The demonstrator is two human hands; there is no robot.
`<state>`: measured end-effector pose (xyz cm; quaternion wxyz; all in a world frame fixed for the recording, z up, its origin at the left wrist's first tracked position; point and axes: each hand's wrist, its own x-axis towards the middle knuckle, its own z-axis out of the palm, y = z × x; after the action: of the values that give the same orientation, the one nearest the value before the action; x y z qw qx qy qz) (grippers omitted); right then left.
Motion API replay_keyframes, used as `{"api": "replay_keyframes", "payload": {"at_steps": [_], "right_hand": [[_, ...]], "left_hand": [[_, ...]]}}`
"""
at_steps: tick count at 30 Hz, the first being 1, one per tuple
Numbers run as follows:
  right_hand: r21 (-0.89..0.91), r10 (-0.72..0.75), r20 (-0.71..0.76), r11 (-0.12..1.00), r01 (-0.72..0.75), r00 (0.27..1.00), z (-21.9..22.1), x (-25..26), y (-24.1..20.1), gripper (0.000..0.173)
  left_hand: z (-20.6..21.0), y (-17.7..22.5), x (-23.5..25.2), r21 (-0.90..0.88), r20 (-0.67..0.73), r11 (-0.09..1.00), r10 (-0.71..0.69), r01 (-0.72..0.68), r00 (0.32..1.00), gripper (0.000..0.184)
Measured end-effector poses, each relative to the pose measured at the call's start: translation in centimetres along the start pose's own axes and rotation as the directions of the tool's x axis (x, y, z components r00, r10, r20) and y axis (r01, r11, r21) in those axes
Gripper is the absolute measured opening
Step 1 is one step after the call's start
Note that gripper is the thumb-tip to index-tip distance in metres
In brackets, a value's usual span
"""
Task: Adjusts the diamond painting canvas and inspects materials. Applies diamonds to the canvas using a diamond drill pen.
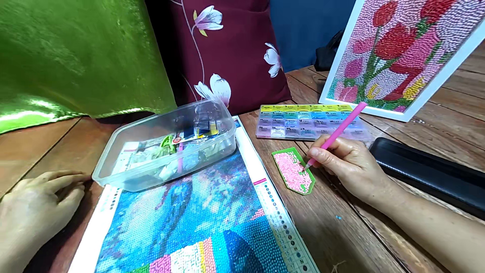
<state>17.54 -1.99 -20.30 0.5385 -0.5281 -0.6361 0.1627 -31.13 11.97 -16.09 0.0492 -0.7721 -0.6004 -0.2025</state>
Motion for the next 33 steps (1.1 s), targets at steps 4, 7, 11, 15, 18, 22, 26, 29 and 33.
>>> {"api": "replay_keyframes", "payload": {"at_steps": [4,7,11,15,18,22,26,29,33], "right_hand": [[-0.059,-0.002,0.000,0.998,0.002,1.000,0.0,-0.1,0.0,0.017],[-0.066,-0.017,0.019,0.998,0.018,1.000,0.0,0.0,0.3,0.018],[-0.058,-0.007,0.027,0.998,0.008,1.000,0.0,0.0,0.3,0.017],[-0.073,-0.012,0.039,0.997,0.015,0.999,0.1,0.0,0.3,0.018],[-0.090,-0.022,0.038,0.996,0.025,0.999,0.1,0.0,0.3,0.017],[-0.081,-0.041,0.037,0.996,0.044,0.998,0.1,0.0,0.3,0.016],[-0.120,-0.042,0.049,0.992,0.048,0.998,0.1,0.0,0.4,0.017],[-0.124,-0.054,0.055,0.990,0.061,0.997,0.1,0.0,0.4,0.017],[-0.120,-0.057,0.064,0.991,0.064,0.996,0.1,0.0,0.3,0.017]], "left_hand": [[0.5,-0.8,0.1,0.013,-0.035,0.999,0.044,-0.043,0.998,0.021],[0.4,-0.4,0.1,-0.004,-0.023,1.000,0.013,-0.013,1.000,0.021],[0.5,-0.5,0.2,0.007,-0.024,1.000,0.028,-0.028,0.999,0.021],[0.6,-0.8,0.2,0.016,-0.027,0.999,0.033,-0.032,0.999,0.022],[0.4,-0.3,0.1,0.015,-0.022,1.000,0.025,-0.025,0.999,0.021],[-0.5,1.5,-0.1,0.003,0.027,1.000,-0.002,0.002,1.000,0.021],[-0.7,2.0,-0.1,0.004,0.055,0.999,-0.037,0.036,0.998,0.021],[-0.7,1.8,-0.1,0.013,0.061,1.000,-0.005,0.004,0.998,0.021],[-1.0,2.8,-0.1,0.012,0.096,0.998,-0.057,0.056,0.994,0.022]]}}
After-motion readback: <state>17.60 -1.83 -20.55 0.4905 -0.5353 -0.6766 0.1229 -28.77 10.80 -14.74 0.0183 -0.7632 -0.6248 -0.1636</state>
